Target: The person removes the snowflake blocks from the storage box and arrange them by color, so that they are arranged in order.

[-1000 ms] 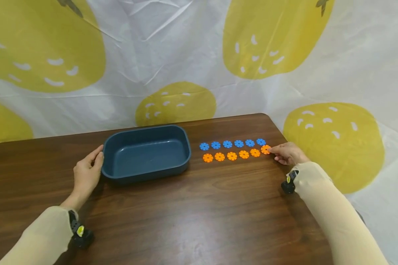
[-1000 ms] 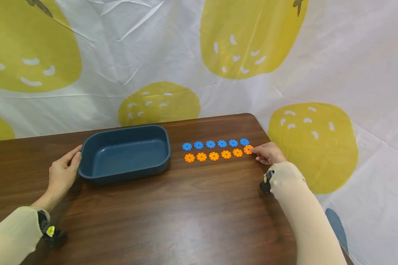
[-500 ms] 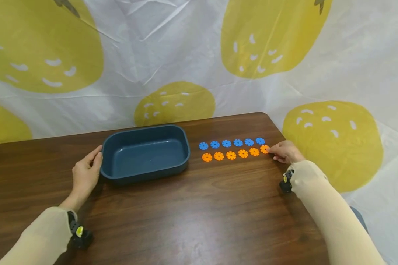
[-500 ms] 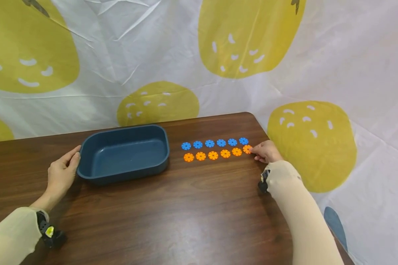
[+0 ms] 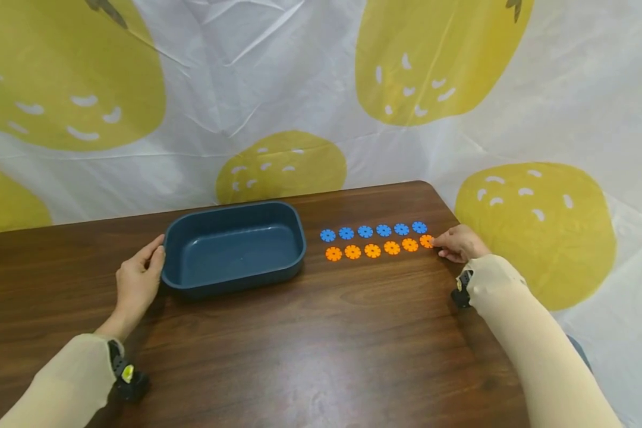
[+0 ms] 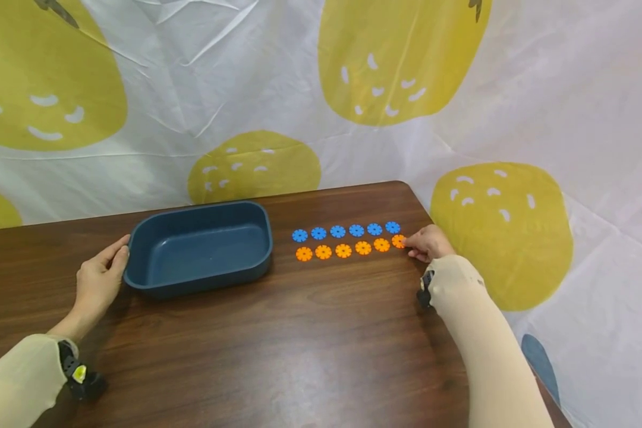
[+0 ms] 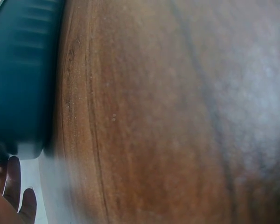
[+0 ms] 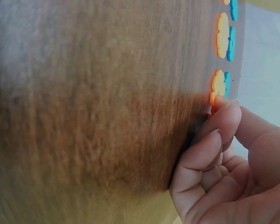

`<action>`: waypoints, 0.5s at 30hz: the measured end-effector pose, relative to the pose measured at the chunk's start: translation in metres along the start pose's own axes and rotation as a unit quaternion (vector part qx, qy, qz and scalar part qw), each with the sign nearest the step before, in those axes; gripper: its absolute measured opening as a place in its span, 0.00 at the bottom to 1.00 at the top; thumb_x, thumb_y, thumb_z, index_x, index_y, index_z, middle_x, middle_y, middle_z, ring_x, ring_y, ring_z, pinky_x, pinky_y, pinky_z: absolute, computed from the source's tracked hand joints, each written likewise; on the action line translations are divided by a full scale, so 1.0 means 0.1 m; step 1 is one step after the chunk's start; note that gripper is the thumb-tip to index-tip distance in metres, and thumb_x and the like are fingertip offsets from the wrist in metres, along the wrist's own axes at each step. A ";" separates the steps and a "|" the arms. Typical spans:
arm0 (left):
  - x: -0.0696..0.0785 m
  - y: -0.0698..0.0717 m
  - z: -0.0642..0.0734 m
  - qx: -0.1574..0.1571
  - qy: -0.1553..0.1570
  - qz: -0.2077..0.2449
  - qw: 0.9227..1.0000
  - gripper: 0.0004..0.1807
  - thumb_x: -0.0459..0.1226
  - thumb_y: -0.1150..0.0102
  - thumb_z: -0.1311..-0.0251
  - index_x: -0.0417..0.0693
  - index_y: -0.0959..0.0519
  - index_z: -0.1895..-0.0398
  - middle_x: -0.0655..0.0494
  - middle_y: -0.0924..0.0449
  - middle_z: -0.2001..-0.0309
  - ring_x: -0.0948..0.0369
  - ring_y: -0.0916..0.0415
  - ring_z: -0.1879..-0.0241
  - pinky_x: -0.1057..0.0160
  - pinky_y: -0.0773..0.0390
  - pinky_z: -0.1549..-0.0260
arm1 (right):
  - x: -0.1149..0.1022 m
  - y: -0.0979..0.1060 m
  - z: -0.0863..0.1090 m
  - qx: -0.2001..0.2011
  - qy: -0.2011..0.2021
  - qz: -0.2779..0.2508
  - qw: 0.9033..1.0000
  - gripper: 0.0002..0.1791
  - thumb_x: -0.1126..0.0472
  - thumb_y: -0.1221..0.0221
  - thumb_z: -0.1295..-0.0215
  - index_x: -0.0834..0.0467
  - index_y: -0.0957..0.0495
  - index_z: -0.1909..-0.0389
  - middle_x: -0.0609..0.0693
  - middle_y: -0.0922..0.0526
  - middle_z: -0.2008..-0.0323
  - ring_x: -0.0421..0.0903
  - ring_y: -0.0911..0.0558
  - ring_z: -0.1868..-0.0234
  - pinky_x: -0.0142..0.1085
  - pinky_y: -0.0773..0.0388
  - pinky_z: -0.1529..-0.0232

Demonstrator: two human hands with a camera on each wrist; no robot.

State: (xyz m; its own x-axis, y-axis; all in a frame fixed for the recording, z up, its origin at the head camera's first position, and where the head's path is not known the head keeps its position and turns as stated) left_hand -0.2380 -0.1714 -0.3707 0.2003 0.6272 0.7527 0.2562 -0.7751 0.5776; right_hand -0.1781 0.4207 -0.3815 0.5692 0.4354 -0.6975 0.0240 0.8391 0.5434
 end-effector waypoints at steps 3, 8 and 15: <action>0.00 0.00 0.01 0.001 0.001 -0.001 1.000 0.20 0.40 0.55 0.30 0.43 0.27 0.39 0.40 0.23 0.47 0.45 0.25 0.49 0.48 0.30 0.51 | -0.01 0.00 0.00 0.000 -0.002 0.005 1.000 0.12 0.63 0.45 0.34 0.69 0.27 0.58 0.41 0.27 0.87 0.33 0.26 0.84 0.26 0.26 0.77; 0.00 0.01 0.00 0.011 0.005 -0.010 1.000 0.20 0.41 0.54 0.31 0.46 0.25 0.40 0.43 0.20 0.49 0.62 0.22 0.57 0.58 0.29 0.56 | -0.03 -0.02 -0.02 -0.004 0.002 0.000 1.000 0.10 0.63 0.45 0.34 0.68 0.28 0.59 0.41 0.26 0.85 0.33 0.25 0.83 0.26 0.26 0.75; -0.04 0.01 -0.05 0.006 0.006 0.002 1.000 0.20 0.44 0.51 0.33 0.47 0.23 0.42 0.54 0.15 0.62 0.84 0.38 0.73 0.74 0.35 0.69 | 0.00 0.02 -0.07 -0.055 0.014 -0.052 0.997 0.12 0.58 0.48 0.30 0.65 0.28 0.58 0.41 0.24 0.84 0.33 0.25 0.82 0.25 0.26 0.74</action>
State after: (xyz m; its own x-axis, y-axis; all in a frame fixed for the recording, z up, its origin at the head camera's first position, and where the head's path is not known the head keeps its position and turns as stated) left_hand -0.2432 -0.1749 -0.3719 0.1899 0.6237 0.7582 0.2670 -0.7760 0.5714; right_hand -0.1837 0.4248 -0.3840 0.5453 0.3524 -0.7606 -0.0103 0.9101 0.4143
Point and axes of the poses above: each hand's wrist, its own z-axis away from the middle knuckle, its own y-axis out of the back of the hand, x = y × z, the point moved 5 cm from there along -z, towards the middle knuckle
